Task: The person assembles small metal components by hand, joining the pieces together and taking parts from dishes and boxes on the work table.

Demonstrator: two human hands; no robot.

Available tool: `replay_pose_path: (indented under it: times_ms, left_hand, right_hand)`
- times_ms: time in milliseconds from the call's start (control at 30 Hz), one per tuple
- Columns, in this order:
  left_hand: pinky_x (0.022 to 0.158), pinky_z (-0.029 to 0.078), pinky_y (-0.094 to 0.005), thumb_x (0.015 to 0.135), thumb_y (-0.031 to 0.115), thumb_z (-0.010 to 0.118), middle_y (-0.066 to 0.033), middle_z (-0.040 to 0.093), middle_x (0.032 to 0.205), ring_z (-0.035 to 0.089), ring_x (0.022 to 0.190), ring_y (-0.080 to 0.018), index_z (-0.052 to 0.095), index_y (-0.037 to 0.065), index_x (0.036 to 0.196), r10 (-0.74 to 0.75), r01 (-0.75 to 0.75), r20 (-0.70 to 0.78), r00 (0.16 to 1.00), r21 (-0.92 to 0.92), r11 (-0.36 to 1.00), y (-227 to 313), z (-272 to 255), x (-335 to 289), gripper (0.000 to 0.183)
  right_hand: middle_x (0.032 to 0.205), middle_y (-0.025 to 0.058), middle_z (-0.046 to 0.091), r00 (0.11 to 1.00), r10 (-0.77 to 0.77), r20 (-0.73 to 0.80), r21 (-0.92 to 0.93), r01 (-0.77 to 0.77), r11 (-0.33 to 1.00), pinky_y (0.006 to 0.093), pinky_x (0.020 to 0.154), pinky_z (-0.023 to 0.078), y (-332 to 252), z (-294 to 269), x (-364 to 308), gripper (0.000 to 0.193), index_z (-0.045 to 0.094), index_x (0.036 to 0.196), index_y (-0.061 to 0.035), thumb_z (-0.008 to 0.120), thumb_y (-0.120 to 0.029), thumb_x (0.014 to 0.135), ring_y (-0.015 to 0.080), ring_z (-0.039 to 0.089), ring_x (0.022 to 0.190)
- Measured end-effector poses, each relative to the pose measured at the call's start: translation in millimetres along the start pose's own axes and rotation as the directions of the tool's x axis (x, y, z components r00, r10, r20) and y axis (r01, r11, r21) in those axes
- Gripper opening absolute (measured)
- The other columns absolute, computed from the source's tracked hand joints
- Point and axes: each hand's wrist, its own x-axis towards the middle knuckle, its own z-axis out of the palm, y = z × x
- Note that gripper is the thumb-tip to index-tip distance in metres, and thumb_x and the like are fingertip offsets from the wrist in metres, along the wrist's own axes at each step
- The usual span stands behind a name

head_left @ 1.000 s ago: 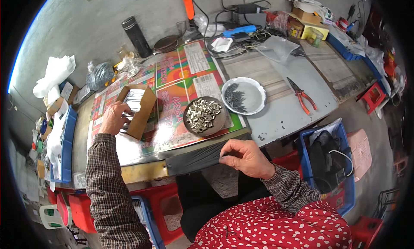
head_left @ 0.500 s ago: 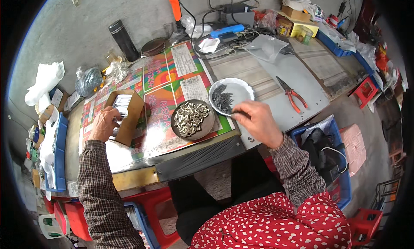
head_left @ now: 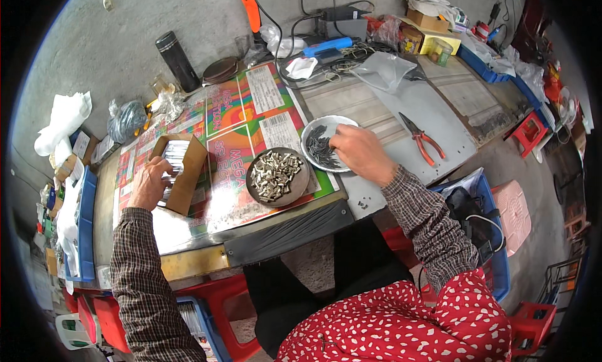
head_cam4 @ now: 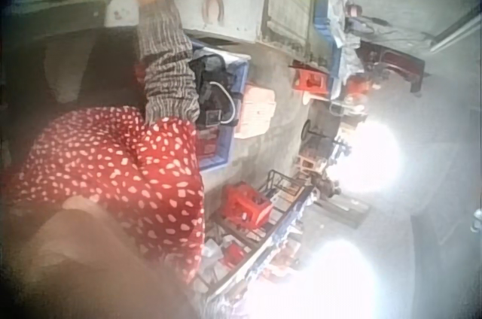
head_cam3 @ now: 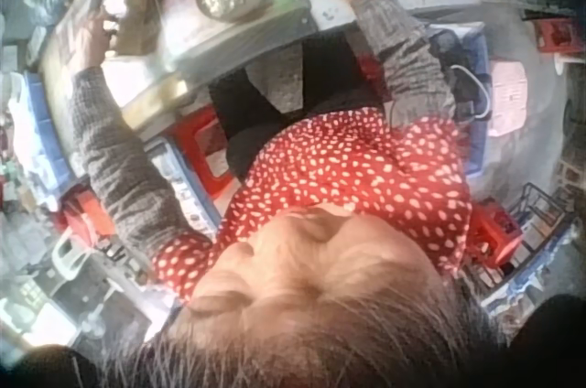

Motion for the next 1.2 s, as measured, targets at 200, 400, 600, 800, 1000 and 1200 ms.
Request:
replay_pose_path:
  times_ms: [200,400,600,800,1000,1200]
  left_hand:
    - [0.076,0.044,-0.0389,0.065,-0.004,0.067,-0.0105,0.057,0.087,0.056,0.089,-0.0302,0.059,0.004,0.083,-0.017,0.017,0.008,1.000,-0.032,0.999,-1,3,3,0.021]
    - [0.073,0.045,-0.0395,0.066,0.002,0.070,-0.0115,0.060,0.082,0.059,0.085,-0.0304,0.059,0.005,0.081,0.070,-0.070,-0.009,0.998,-0.019,0.997,-14,4,0,0.019]
    - [0.069,0.045,-0.0370,0.067,0.002,0.068,-0.0096,0.059,0.078,0.059,0.079,-0.0270,0.060,0.005,0.084,0.061,-0.061,-0.013,0.998,0.000,0.998,-16,8,-3,0.019]
    - [0.073,0.047,-0.0382,0.067,0.002,0.068,-0.0097,0.057,0.084,0.058,0.083,-0.0288,0.061,0.004,0.084,0.013,-0.013,0.003,1.000,0.010,1.000,-4,5,-3,0.018]
    - [0.070,0.047,-0.0397,0.064,0.002,0.069,-0.0125,0.059,0.084,0.059,0.082,-0.0316,0.059,0.003,0.085,0.014,-0.014,0.006,1.000,0.038,0.999,-4,7,-1,0.023]
    - [0.069,0.047,-0.0404,0.064,0.002,0.067,-0.0162,0.062,0.082,0.060,0.082,-0.0335,0.057,0.001,0.083,-0.023,0.023,-0.020,1.000,-0.005,1.000,-3,7,-5,0.021]
  right_hand:
    - [0.076,0.0126,0.054,0.993,-0.113,0.038,-0.042,0.114,0.993,0.0425,0.063,0.046,5,2,6,0.002,0.054,0.069,-0.0027,0.054,-0.005,0.070,0.0311,0.057,0.073]
    - [0.073,0.0149,0.055,0.978,-0.129,0.164,-0.028,0.136,0.990,0.0434,0.064,0.046,5,-4,12,0.007,0.053,0.069,0.0000,0.055,-0.004,0.064,0.0337,0.056,0.073]
    - [0.073,0.0170,0.054,0.996,0.020,0.085,0.059,-0.025,0.998,0.0440,0.064,0.044,-1,-9,0,0.011,0.052,0.074,0.0016,0.055,-0.005,0.066,0.0358,0.055,0.071]
    - [0.071,0.0166,0.055,0.988,0.157,-0.013,0.238,-0.149,0.960,0.0386,0.058,0.042,-11,-18,-11,0.014,0.050,0.078,0.0017,0.059,-0.004,0.069,0.0331,0.054,0.066]
    - [0.068,0.0130,0.052,0.975,0.223,0.005,0.474,-0.199,0.858,0.0330,0.056,0.041,-26,-27,-17,0.014,0.051,0.082,0.0017,0.059,-0.001,0.070,0.0245,0.053,0.059]
    - [0.074,0.0041,0.055,0.962,0.267,0.052,0.624,-0.239,0.744,0.0222,0.058,0.041,-34,-33,-26,0.016,0.056,0.089,0.0022,0.057,0.003,0.073,0.0067,0.050,0.064]
